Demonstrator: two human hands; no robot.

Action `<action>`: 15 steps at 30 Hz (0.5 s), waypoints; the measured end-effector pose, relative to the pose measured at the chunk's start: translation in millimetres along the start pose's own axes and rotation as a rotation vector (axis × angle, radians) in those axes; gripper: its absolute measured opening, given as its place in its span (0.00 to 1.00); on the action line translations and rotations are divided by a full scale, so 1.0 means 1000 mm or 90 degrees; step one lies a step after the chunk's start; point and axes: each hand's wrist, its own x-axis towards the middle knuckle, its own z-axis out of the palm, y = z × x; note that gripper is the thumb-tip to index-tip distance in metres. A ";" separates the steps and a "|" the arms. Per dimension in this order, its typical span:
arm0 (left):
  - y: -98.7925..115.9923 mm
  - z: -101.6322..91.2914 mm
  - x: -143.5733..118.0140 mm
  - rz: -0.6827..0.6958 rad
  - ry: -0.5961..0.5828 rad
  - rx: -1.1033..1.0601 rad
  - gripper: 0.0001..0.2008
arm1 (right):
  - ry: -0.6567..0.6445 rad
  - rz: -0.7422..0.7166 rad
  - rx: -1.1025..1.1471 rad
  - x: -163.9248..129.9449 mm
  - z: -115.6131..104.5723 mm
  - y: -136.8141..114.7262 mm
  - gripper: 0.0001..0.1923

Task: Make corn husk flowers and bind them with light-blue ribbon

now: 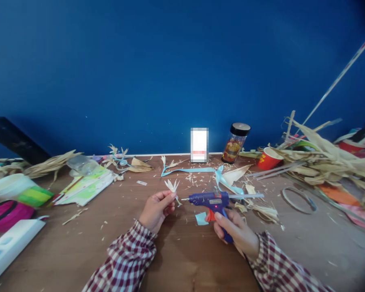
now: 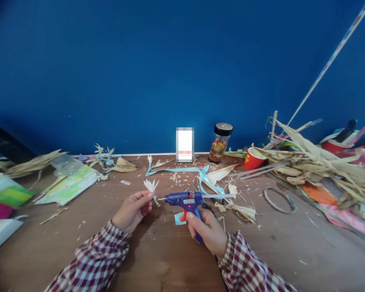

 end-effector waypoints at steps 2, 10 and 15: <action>0.000 0.000 0.000 -0.006 -0.001 0.000 0.11 | 0.007 -0.014 -0.031 0.000 0.000 0.001 0.16; -0.002 0.000 0.000 -0.018 0.006 -0.010 0.11 | -0.013 -0.015 -0.100 -0.001 0.001 -0.003 0.16; -0.003 0.000 0.000 -0.022 0.014 -0.018 0.11 | -0.019 -0.016 -0.145 -0.002 0.003 -0.007 0.16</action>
